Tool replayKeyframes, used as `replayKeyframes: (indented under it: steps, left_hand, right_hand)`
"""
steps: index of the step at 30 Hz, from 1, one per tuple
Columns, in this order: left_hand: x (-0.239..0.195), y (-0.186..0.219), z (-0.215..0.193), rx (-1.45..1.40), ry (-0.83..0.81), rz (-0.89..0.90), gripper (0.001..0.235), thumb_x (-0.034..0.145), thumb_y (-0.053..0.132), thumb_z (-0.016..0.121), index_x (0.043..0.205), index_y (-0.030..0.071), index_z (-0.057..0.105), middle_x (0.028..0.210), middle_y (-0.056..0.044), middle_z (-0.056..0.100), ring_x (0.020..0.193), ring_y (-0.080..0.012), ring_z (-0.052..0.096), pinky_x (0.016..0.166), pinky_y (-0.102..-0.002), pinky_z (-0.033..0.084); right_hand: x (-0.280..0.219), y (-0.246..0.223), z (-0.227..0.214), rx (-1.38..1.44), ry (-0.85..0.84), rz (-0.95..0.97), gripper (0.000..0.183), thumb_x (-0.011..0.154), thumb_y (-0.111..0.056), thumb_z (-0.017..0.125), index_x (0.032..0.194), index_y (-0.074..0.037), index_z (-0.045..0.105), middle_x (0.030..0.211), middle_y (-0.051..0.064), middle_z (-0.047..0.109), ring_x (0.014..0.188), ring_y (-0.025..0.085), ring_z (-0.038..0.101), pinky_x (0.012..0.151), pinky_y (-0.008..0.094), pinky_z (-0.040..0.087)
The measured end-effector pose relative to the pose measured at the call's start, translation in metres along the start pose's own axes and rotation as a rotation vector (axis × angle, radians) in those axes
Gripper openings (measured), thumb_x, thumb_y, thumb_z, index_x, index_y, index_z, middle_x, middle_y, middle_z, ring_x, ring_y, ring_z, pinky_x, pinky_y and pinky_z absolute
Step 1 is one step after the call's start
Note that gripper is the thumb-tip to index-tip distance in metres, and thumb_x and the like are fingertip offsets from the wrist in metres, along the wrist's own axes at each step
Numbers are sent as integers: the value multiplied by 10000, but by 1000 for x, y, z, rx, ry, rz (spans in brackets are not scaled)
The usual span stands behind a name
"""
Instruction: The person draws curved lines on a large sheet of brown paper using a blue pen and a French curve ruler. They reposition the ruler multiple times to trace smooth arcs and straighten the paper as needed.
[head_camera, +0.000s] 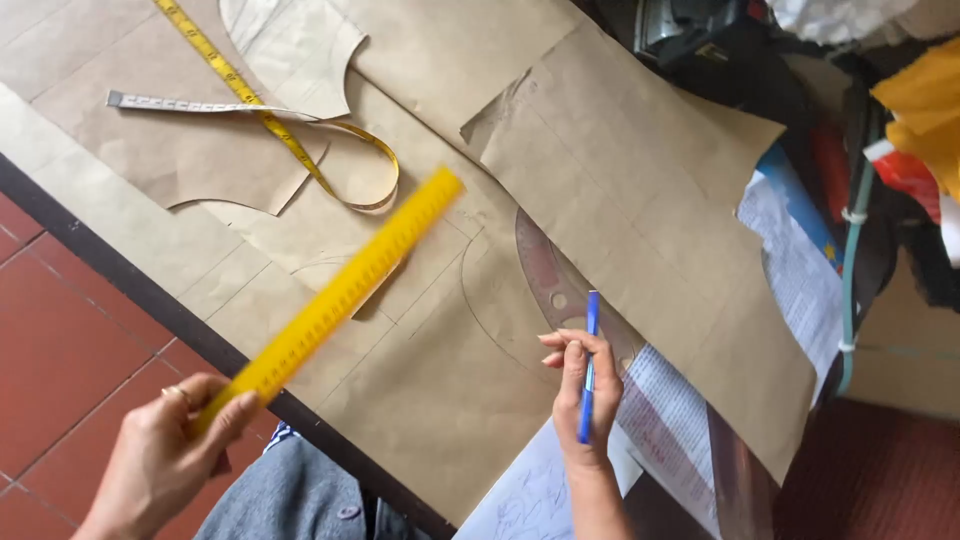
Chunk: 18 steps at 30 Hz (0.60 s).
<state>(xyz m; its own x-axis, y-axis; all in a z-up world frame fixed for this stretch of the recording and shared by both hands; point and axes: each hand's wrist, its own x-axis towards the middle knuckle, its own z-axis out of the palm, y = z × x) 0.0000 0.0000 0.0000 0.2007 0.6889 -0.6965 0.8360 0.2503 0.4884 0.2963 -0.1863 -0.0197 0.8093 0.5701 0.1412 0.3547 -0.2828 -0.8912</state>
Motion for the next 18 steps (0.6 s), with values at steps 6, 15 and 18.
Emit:
replayKeyframes:
  steps: [6,15,18]
  left_hand:
    - [16,-66,52,192,142,77,375,772,511,684,690,145,678,549,-40,531,521,-163,432,540,-283,380]
    - [-6,-55,55,314,-10,-119,332,761,589,569,1032,415,647,950,206,812,608,-56,737,621,-212,612]
    - [-7,-66,70,322,26,-162,376,730,617,598,1080,482,625,999,253,774,684,-66,762,678,-243,605]
  right_hand:
    - [35,9,35,57,-142,-164,224,1012,-191,394,1028,-34,553,926,130,725,739,174,671,677,248,580]
    - [55,-1,59,-43,-251,-381,171,989,-96,471,1071,-25,604,1102,115,691,1049,225,669,904,293,541]
    - [57,11,63,-123,-298,-481,117,963,-59,535,1062,-57,598,1104,132,688,1053,247,636,855,308,541]
